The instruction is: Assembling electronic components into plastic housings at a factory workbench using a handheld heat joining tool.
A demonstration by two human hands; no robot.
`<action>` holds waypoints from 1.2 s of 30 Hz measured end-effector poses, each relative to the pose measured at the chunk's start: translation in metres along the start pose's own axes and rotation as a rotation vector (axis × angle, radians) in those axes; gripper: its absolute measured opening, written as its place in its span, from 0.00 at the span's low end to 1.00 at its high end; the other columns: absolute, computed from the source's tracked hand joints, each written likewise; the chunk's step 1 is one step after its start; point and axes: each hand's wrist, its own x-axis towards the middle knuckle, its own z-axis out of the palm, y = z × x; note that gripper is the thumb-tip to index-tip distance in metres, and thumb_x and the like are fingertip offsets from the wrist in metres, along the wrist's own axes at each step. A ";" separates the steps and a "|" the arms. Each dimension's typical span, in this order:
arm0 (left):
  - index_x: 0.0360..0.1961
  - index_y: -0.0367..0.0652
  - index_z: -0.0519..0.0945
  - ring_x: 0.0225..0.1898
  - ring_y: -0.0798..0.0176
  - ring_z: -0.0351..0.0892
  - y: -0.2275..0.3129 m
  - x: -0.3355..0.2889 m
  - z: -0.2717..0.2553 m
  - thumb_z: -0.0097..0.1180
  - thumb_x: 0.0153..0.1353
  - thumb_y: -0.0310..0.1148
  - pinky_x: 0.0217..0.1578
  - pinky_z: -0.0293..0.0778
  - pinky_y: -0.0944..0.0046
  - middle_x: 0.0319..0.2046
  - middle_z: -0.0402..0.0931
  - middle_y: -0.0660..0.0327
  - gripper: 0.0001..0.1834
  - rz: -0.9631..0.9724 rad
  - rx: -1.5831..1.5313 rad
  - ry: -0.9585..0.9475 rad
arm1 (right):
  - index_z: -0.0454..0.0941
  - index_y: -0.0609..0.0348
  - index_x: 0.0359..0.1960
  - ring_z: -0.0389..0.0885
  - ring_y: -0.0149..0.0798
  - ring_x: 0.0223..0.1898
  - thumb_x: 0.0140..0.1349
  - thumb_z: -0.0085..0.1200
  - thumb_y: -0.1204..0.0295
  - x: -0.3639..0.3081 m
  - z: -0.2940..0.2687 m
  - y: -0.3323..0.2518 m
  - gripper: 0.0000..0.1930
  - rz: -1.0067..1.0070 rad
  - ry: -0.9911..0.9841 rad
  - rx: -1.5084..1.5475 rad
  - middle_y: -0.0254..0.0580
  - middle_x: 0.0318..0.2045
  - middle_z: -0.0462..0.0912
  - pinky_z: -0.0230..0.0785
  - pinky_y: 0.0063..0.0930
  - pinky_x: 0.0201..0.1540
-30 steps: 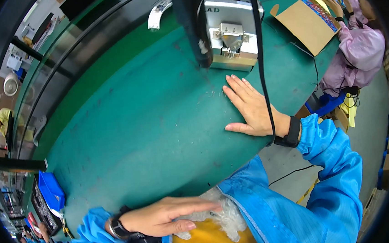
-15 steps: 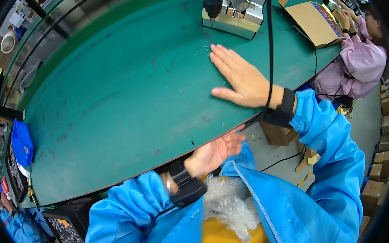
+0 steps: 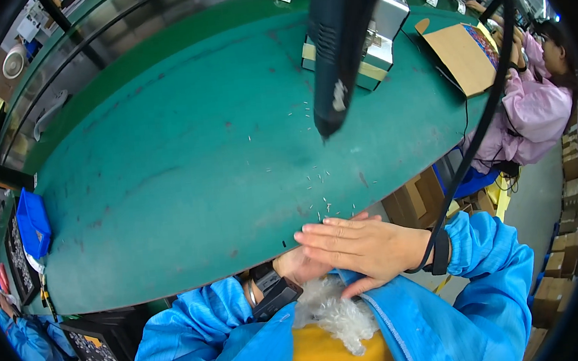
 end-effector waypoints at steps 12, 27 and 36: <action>0.62 0.30 0.45 0.65 0.51 0.45 0.011 0.007 0.027 0.30 0.65 0.45 0.63 0.49 0.58 0.63 0.43 0.44 0.32 0.046 -0.190 0.045 | 0.49 0.73 0.59 0.47 0.57 0.63 0.58 0.41 0.46 0.044 -0.060 0.121 0.41 0.340 0.283 -0.487 0.64 0.61 0.49 0.40 0.42 0.64; 0.61 0.37 0.51 0.63 0.54 0.50 0.000 -0.009 0.025 0.35 0.63 0.47 0.62 0.50 0.54 0.62 0.49 0.50 0.31 0.246 -0.232 0.234 | 0.54 0.76 0.56 0.51 0.54 0.63 0.48 0.49 0.43 0.001 -0.018 0.014 0.46 0.078 -0.111 -0.264 0.61 0.60 0.53 0.46 0.44 0.62; 0.60 0.32 0.52 0.63 0.53 0.49 0.007 -0.006 0.023 0.33 0.64 0.45 0.62 0.51 0.57 0.62 0.48 0.47 0.31 0.142 -0.232 0.145 | 0.53 0.70 0.58 0.49 0.53 0.63 0.52 0.47 0.46 0.055 -0.042 0.065 0.42 0.078 0.117 -0.345 0.59 0.61 0.51 0.43 0.43 0.64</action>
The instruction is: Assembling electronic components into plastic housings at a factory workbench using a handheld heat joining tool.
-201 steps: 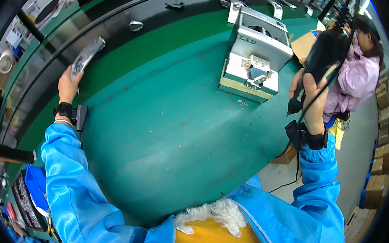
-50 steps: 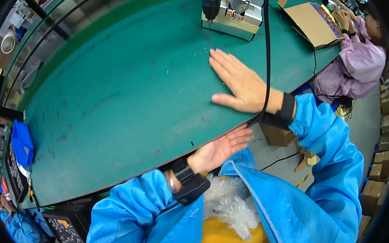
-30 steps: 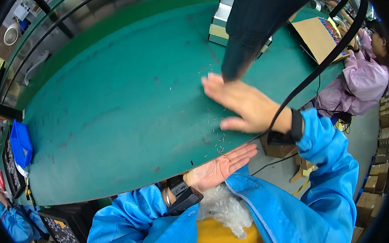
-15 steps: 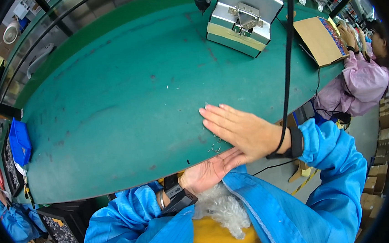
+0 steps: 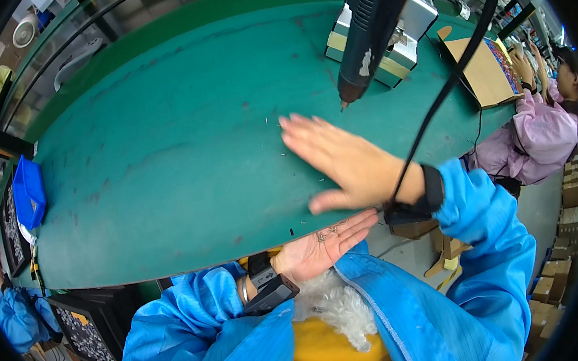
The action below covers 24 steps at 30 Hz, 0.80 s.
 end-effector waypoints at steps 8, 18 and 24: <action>0.61 0.30 0.49 0.65 0.52 0.44 0.006 -0.017 0.003 0.31 0.64 0.47 0.64 0.47 0.57 0.63 0.45 0.46 0.33 -0.032 -0.047 -0.049 | 0.53 0.73 0.57 0.48 0.52 0.64 0.51 0.48 0.45 0.018 0.017 0.001 0.44 -0.045 -0.018 -0.095 0.61 0.61 0.51 0.42 0.43 0.64; 0.56 0.37 0.60 0.57 0.54 0.61 0.005 -0.028 -0.014 0.37 0.62 0.51 0.60 0.56 0.53 0.57 0.59 0.52 0.30 0.066 0.014 0.045 | 0.52 0.72 0.58 0.50 0.52 0.63 0.47 0.51 0.46 -0.038 -0.002 -0.068 0.46 -0.155 -0.314 0.194 0.58 0.61 0.52 0.42 0.42 0.64; 0.58 0.34 0.56 0.58 0.53 0.61 0.005 -0.023 -0.007 0.35 0.63 0.52 0.60 0.56 0.54 0.58 0.57 0.49 0.33 0.025 -0.092 -0.050 | 0.54 0.70 0.58 0.50 0.51 0.63 0.46 0.51 0.47 0.015 0.003 -0.046 0.44 -0.129 -0.144 0.011 0.56 0.61 0.53 0.44 0.43 0.63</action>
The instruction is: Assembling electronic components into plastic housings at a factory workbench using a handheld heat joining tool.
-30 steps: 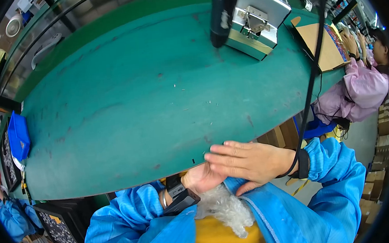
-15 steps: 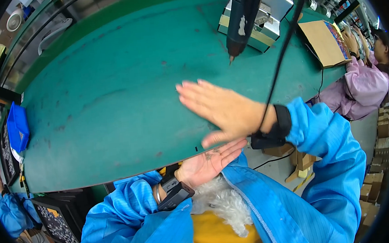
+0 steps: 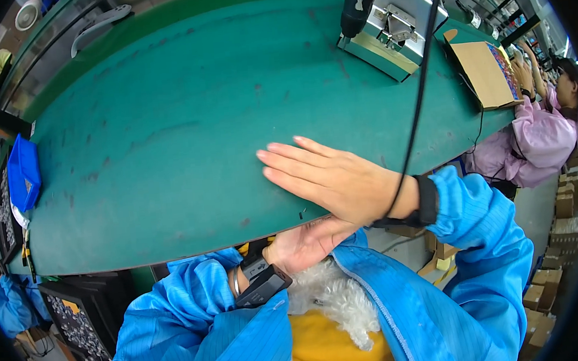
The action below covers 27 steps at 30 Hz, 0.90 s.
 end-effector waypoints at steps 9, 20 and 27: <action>0.57 0.36 0.58 0.59 0.54 0.59 -0.005 -0.008 -0.034 0.33 0.65 0.44 0.59 0.59 0.56 0.58 0.58 0.47 0.26 0.070 -0.227 -0.155 | 0.57 0.73 0.55 0.54 0.50 0.62 0.49 0.52 0.51 -0.051 0.005 -0.038 0.40 -0.101 -0.179 0.134 0.56 0.60 0.56 0.46 0.40 0.63; 0.20 0.42 0.65 0.14 0.75 0.50 0.010 -0.028 0.021 0.34 0.66 0.47 0.13 0.49 0.75 0.15 0.55 0.69 0.23 -0.386 0.546 0.370 | 0.62 0.64 0.49 0.68 0.40 0.48 0.43 0.64 0.72 -0.042 -0.043 0.056 0.31 0.293 1.279 0.053 0.47 0.48 0.66 0.60 0.29 0.50; 0.15 0.50 0.59 0.11 0.76 0.45 0.052 -0.040 0.142 0.37 0.64 0.51 0.10 0.44 0.76 0.12 0.49 0.72 0.23 -0.067 0.728 0.440 | 0.68 0.61 0.34 0.72 0.24 0.21 0.51 0.58 0.70 0.002 -0.069 0.081 0.14 0.327 0.900 0.868 0.33 0.23 0.74 0.64 0.19 0.24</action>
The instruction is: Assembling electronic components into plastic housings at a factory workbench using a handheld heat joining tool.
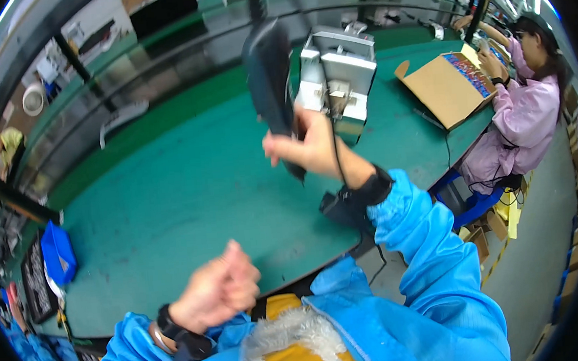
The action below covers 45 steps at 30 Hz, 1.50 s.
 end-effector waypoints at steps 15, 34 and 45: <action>0.21 0.44 0.72 0.20 0.73 0.64 0.222 0.257 0.179 0.41 0.62 0.52 0.23 0.62 0.74 0.17 0.65 0.69 0.23 0.630 0.941 -0.157 | 0.69 0.61 0.27 0.65 0.31 0.15 0.45 0.64 0.67 -0.074 -0.044 -0.054 0.16 -0.087 -0.064 -0.027 0.35 0.14 0.68 0.59 0.23 0.20; 0.63 0.39 0.47 0.55 0.56 0.66 0.210 0.269 0.179 0.45 0.62 0.36 0.57 0.58 0.61 0.52 0.67 0.48 0.32 0.813 1.179 -0.605 | 0.69 0.64 0.46 0.76 0.43 0.23 0.48 0.61 0.64 -0.064 -0.059 -0.042 0.26 -0.145 -0.108 -0.098 0.46 0.25 0.77 0.67 0.27 0.27; 0.64 0.39 0.38 0.66 0.54 0.38 0.173 0.233 0.082 0.31 0.64 0.54 0.62 0.36 0.48 0.65 0.39 0.51 0.38 0.926 0.867 0.073 | 0.55 0.67 0.58 0.67 0.42 0.55 0.54 0.55 0.68 -0.064 -0.114 0.003 0.32 0.000 0.558 -0.111 0.52 0.55 0.65 0.58 0.35 0.56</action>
